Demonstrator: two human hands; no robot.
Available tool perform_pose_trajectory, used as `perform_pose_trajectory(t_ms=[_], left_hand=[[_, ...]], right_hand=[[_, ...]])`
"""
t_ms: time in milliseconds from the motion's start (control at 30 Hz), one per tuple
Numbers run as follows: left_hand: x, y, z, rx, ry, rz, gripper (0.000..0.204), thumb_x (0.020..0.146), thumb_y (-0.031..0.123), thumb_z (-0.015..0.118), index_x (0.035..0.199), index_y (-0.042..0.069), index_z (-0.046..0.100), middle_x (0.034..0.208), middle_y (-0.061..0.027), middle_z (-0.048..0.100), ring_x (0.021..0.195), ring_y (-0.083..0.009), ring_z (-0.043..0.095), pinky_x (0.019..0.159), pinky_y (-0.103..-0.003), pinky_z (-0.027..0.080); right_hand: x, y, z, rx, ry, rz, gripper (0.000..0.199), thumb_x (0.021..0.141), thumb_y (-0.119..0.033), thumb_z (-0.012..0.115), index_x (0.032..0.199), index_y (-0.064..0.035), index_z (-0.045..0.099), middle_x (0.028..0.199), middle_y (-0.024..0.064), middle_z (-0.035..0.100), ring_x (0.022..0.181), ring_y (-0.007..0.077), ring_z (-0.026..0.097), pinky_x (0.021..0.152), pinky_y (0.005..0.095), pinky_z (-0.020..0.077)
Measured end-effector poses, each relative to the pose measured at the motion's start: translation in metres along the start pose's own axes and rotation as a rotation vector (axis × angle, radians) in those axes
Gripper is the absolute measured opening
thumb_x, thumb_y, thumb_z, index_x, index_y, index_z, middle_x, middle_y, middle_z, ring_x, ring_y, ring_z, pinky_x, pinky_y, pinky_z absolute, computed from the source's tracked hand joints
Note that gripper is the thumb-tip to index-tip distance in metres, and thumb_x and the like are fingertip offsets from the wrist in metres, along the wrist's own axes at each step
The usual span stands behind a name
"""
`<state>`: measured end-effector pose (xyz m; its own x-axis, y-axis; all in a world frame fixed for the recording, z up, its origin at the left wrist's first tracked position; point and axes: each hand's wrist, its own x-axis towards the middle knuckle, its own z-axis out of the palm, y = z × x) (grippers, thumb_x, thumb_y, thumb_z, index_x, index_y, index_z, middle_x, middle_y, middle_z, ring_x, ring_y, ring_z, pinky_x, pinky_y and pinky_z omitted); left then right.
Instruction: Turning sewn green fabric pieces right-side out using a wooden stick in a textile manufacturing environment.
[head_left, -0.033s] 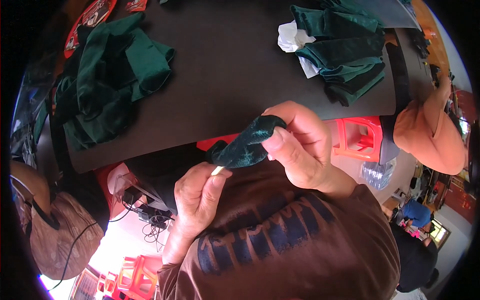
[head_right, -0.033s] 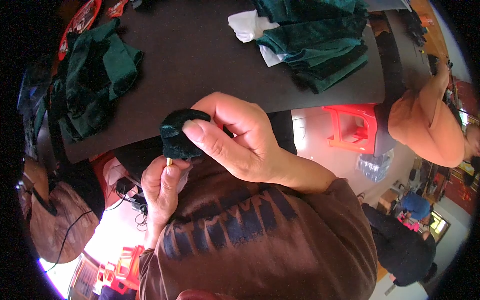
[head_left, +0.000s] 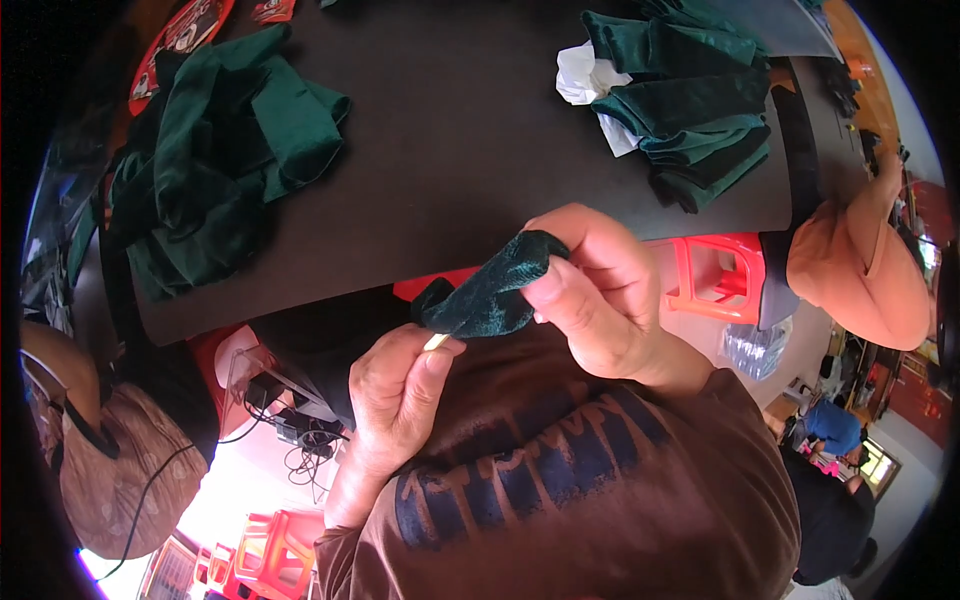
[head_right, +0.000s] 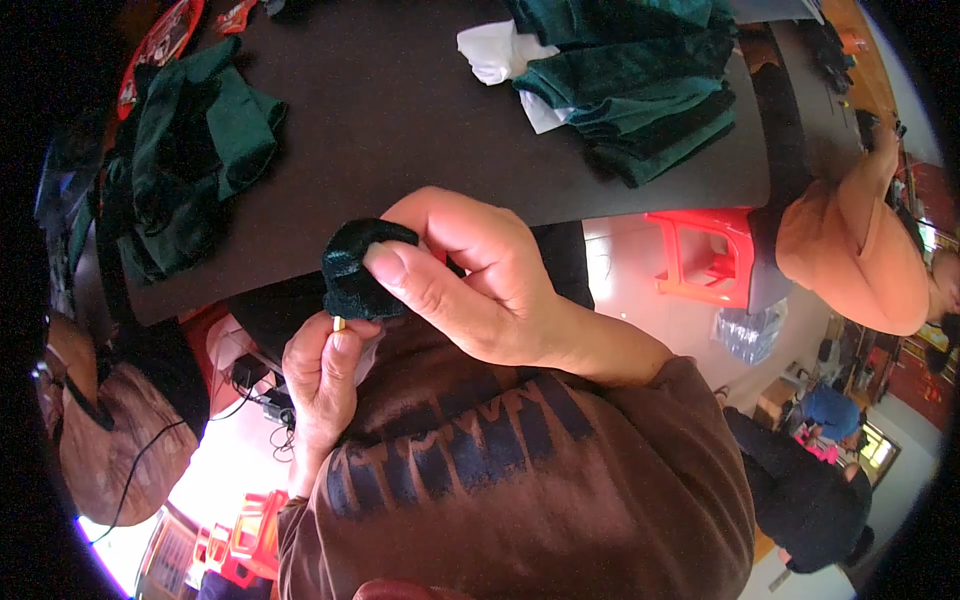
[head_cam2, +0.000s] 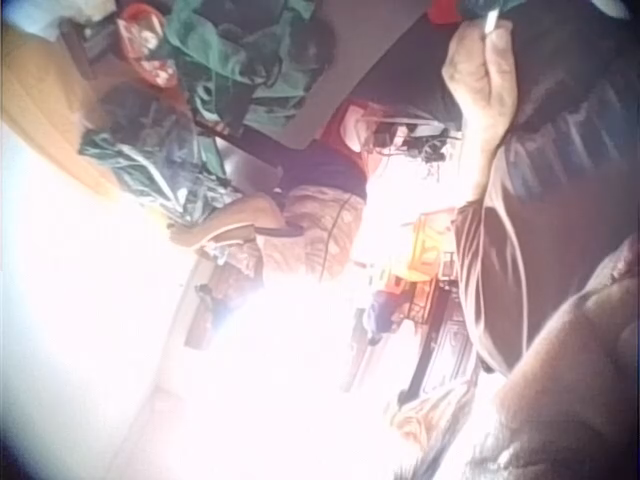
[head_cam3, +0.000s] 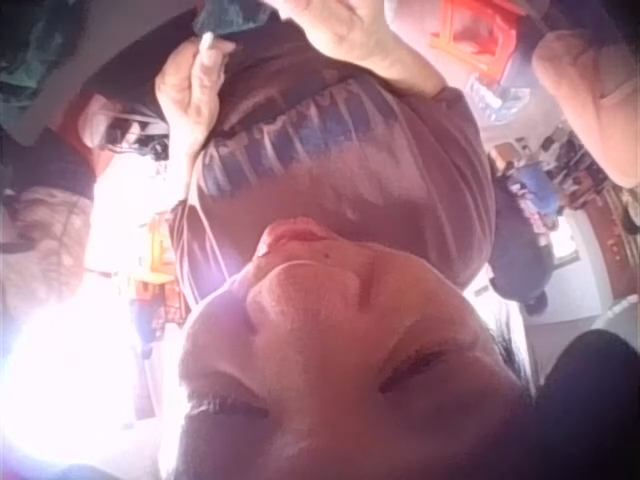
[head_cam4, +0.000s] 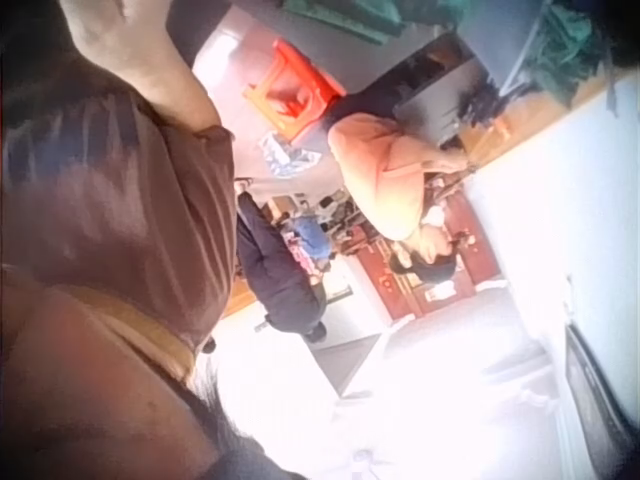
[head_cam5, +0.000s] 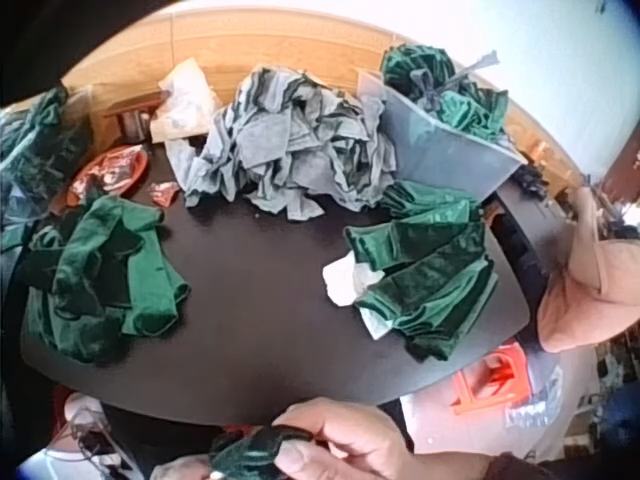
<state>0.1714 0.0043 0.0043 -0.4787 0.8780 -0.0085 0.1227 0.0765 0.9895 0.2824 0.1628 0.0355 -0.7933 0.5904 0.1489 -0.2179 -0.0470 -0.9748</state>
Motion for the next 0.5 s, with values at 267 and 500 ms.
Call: perform_pose_trajectory(t_ms=[267, 500], left_hand=[[-0.004, 0.010, 0.005, -0.131, -0.008, -0.154, 0.023, 0.090, 0.020, 0.052, 0.084, -0.001, 0.060, 0.069, -0.0088, 0.058, 0.061, -0.0185, 0.056, 0.057, -0.026, 0.043], [-0.001, 0.010, 0.004, -0.050, -0.054, -0.067, 0.022, 0.089, 0.019, 0.053, 0.084, -0.002, 0.060, 0.070, -0.0091, 0.058, 0.061, -0.0184, 0.056, 0.057, -0.025, 0.043]], right_hand=[[-0.004, 0.006, 0.007, -0.113, -0.094, -0.093, 0.013, 0.088, -0.012, 0.055, 0.083, -0.0003, 0.054, 0.068, 0.0045, 0.049, 0.055, 0.0098, 0.045, 0.049, 0.0256, 0.0344], [-0.008, 0.001, 0.002, 0.193, -0.038, 0.099, 0.014, 0.089, -0.014, 0.053, 0.082, -0.0014, 0.054, 0.064, -0.0026, 0.047, 0.057, 0.0026, 0.039, 0.050, 0.0196, 0.0322]])
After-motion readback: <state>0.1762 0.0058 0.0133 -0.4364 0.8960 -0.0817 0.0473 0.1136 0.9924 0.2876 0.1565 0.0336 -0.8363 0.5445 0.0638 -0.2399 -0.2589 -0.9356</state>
